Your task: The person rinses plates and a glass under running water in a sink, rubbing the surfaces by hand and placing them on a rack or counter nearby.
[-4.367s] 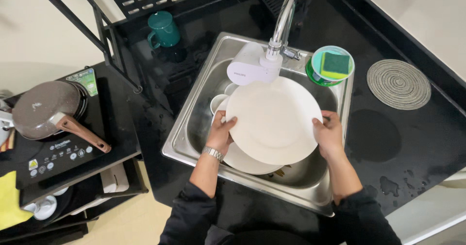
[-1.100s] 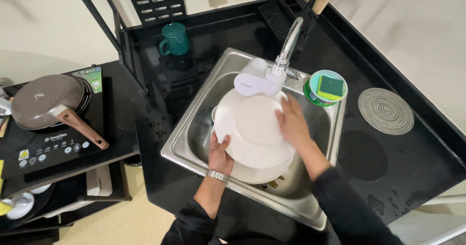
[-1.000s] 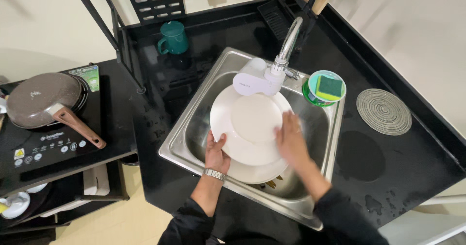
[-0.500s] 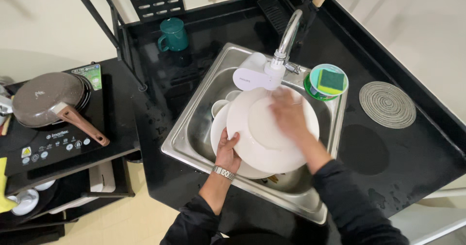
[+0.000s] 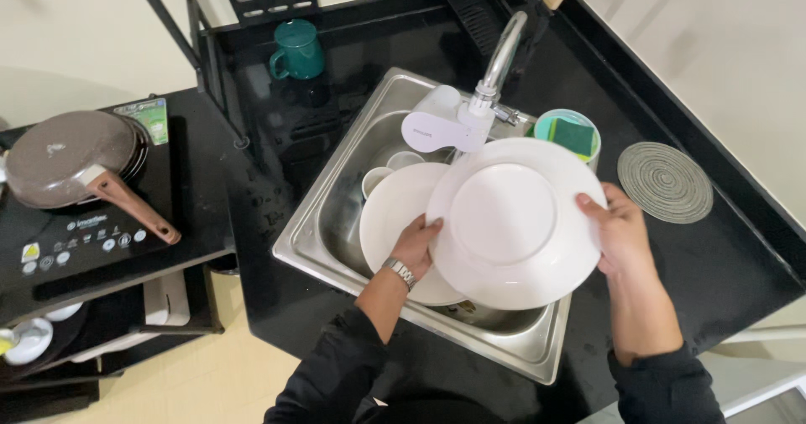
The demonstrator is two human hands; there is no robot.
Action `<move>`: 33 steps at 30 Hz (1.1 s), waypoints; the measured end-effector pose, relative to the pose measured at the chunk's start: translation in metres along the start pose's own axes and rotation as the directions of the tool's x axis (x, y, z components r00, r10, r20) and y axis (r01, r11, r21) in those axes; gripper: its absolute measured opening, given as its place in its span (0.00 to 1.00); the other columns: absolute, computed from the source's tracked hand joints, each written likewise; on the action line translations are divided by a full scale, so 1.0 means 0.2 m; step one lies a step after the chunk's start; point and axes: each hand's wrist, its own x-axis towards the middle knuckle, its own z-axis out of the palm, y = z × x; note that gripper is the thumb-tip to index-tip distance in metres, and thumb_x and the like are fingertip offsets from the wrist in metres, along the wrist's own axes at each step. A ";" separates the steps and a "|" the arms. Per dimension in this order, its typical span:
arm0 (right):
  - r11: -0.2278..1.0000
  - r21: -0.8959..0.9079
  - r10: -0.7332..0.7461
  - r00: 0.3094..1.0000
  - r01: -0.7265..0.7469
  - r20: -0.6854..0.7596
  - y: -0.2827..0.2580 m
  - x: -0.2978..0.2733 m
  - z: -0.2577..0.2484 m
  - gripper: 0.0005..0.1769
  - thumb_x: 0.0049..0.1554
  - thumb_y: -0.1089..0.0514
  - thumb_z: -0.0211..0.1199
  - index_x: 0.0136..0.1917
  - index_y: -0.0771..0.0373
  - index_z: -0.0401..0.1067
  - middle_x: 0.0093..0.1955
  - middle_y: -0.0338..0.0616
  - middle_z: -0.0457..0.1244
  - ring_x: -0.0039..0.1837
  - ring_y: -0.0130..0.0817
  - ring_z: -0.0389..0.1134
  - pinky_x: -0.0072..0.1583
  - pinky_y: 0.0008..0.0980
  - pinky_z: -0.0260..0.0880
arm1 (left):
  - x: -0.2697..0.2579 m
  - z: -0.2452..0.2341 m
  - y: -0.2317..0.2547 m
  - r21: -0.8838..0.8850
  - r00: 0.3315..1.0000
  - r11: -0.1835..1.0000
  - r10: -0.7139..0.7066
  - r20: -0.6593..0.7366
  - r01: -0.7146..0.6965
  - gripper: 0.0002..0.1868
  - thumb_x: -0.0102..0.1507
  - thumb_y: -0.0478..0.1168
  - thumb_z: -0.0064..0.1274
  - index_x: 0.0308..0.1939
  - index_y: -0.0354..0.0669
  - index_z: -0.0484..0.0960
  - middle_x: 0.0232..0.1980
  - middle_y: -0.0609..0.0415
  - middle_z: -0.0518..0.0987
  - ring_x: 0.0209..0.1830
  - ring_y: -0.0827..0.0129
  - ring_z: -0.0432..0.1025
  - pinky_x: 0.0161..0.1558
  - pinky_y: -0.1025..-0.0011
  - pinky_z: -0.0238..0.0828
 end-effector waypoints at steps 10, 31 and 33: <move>0.852 -0.408 -0.316 0.943 0.329 0.100 -0.43 -0.29 0.06 0.13 0.58 0.63 0.67 0.58 0.61 0.77 0.41 0.47 0.66 0.45 0.33 0.62 0.53 0.35 0.66 | -0.20 0.11 0.23 0.642 0.981 0.757 -0.189 0.036 0.122 0.34 0.68 0.53 0.53 0.76 0.55 0.64 0.60 0.44 0.78 0.41 0.57 0.80 0.40 0.60 0.87; 0.102 -0.057 -0.592 0.107 0.993 0.799 -0.19 -0.49 0.16 0.15 0.62 0.68 0.57 0.59 0.56 0.76 0.59 0.38 0.70 0.58 0.41 0.70 0.56 0.37 0.71 | -0.54 -0.11 0.49 0.108 0.979 0.974 -0.198 -0.038 0.201 0.33 0.57 0.43 0.50 0.66 0.31 0.73 0.58 0.34 0.78 0.56 0.37 0.72 0.55 0.40 0.69; 0.244 -0.079 -0.550 0.205 0.967 0.809 -0.04 -0.41 0.16 0.14 0.65 0.61 0.56 0.61 0.53 0.76 0.64 0.38 0.69 0.67 0.42 0.70 0.70 0.50 0.65 | -0.60 -0.03 0.52 0.035 0.999 0.998 -0.047 0.008 0.047 0.40 0.55 0.36 0.46 0.74 0.36 0.65 0.68 0.37 0.72 0.66 0.42 0.66 0.67 0.44 0.63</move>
